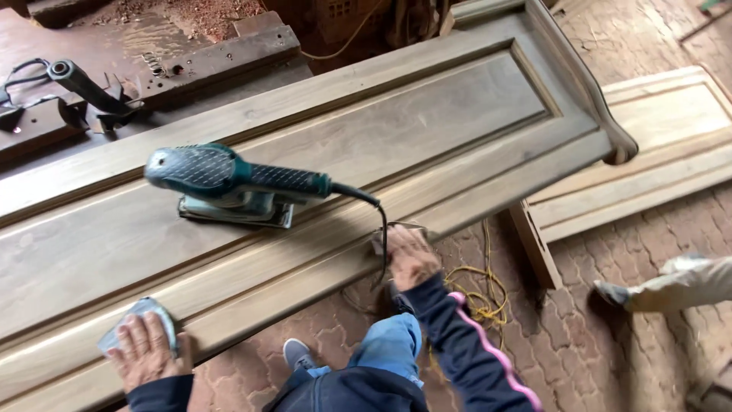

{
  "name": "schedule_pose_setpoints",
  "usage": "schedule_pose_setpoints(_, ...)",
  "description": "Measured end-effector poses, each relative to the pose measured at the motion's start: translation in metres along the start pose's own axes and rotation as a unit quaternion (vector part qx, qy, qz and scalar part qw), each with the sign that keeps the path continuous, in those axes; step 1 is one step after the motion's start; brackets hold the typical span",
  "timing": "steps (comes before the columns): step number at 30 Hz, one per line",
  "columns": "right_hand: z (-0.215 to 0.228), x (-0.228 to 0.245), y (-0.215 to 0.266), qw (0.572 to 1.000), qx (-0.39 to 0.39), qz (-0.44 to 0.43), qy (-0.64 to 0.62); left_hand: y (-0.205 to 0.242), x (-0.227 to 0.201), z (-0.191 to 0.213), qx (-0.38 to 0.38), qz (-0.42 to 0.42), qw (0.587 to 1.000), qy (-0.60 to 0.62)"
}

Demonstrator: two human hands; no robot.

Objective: The recorder is sanding a large wooden panel manually using sandpaper and a cloth in a workshop setting.

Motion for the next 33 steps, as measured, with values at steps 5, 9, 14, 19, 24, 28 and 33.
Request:
schedule_pose_setpoints(5,0.035,-0.221,0.006,0.996,0.038,0.020,0.078,0.010,-0.057,-0.050,0.020,0.055,0.997,-0.052)
schedule_pose_setpoints(9,0.065,-0.302,-0.030,0.997,-0.016,-0.014,0.068,-0.002,-0.213,-0.107,0.156,-0.053,0.943,-0.288)
schedule_pose_setpoints(14,-0.020,-0.187,-0.053,0.978,0.085,0.154,-0.113,-0.072,-0.391,-0.082,0.096,-0.004,0.995,-0.025)
schedule_pose_setpoints(19,0.013,-0.152,-0.086,0.892,0.202,0.281,-0.290,-0.054,-0.344,-0.077,0.076,0.055,0.989,-0.111)
schedule_pose_setpoints(24,0.061,-0.265,-0.115,0.901,0.261,0.278,-0.207,-0.035,-0.273,-0.046,0.051,0.188,0.979,-0.064)
schedule_pose_setpoints(28,0.004,-0.209,-0.113,0.879,0.240,0.319,-0.261,-0.037,-0.277,-0.044,0.028,0.185,0.982,-0.035)
schedule_pose_setpoints(33,-0.052,-0.090,-0.106,0.821,0.332,0.363,-0.290,-0.035,-0.277,-0.049,0.040,0.172,0.983,-0.041)
Point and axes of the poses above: each hand's wrist, its own y-axis away from the middle knuckle, its own z-axis out of the back of the hand, x = y × z, the point moved 1 cm from there along -y, towards the middle knuckle, and after that the axes turned 4 degrees about -z, right-handed, at the moved point
